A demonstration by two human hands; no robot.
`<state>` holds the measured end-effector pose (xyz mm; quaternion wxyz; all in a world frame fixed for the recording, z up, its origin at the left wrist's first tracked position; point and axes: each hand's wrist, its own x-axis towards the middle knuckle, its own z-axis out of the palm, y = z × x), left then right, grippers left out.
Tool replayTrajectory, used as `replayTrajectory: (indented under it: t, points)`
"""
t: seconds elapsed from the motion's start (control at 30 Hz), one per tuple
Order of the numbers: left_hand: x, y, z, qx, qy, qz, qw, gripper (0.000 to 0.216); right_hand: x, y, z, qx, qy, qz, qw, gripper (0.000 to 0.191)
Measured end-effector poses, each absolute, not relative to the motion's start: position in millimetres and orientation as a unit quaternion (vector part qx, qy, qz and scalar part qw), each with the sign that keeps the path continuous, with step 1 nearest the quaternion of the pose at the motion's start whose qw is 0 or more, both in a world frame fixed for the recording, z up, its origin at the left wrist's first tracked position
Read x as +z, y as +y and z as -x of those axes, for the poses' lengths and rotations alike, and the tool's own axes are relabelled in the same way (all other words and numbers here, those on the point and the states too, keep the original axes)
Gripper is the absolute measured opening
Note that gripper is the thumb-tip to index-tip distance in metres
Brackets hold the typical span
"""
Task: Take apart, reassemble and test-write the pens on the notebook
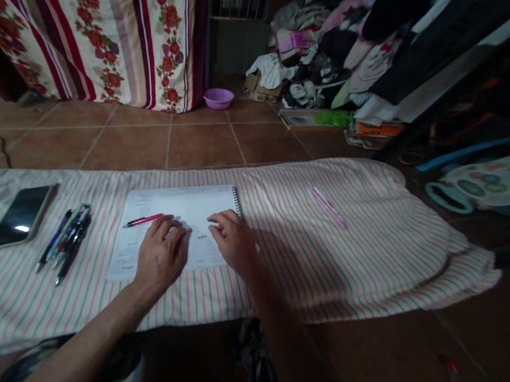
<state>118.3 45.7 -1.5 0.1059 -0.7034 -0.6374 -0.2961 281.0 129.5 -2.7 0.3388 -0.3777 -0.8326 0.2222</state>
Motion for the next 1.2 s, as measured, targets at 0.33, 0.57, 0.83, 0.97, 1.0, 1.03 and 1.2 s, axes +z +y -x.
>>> replayTrajectory:
  t: [0.33, 0.57, 0.83, 0.97, 1.0, 1.03, 1.2]
  points:
    - [4.8, 22.2, -64.6, -0.309, -0.702, 0.627, 0.135, 0.015, -5.3, 128.5, -271.4, 0.228, -0.864, 0.348, 0.283, 0.013]
    - [8.2, 11.2, -63.3, -0.303, -0.712, 0.625, 0.104, 0.013, -4.2, 128.5, -260.7, 0.209, -0.870, 0.345, 0.282, 0.013]
    - [9.7, 12.5, -71.6, -0.320, -0.709, 0.621, 0.091, 0.013, -0.9, 131.0, -248.1, 0.187, -0.873, 0.333, 0.303, 0.012]
    - [7.3, 16.0, -71.4, -0.316, -0.710, 0.623, 0.089, 0.015, -1.9, 134.5, -247.8, 0.183, -0.877, 0.319, 0.309, 0.011]
    - [6.8, 17.4, -71.1, -0.312, -0.710, 0.625, 0.091, 0.015, -1.9, 135.2, -247.7, 0.180, -0.877, 0.320, 0.309, 0.012]
    - [6.4, 18.8, -70.6, -0.309, -0.710, 0.626, 0.093, 0.014, -1.8, 135.8, -247.3, 0.179, -0.877, 0.323, 0.308, 0.012]
    - [6.6, 23.2, -68.1, -0.305, -0.707, 0.632, 0.082, 0.012, 0.1, 137.5, -244.2, 0.176, -0.869, 0.341, 0.312, 0.013]
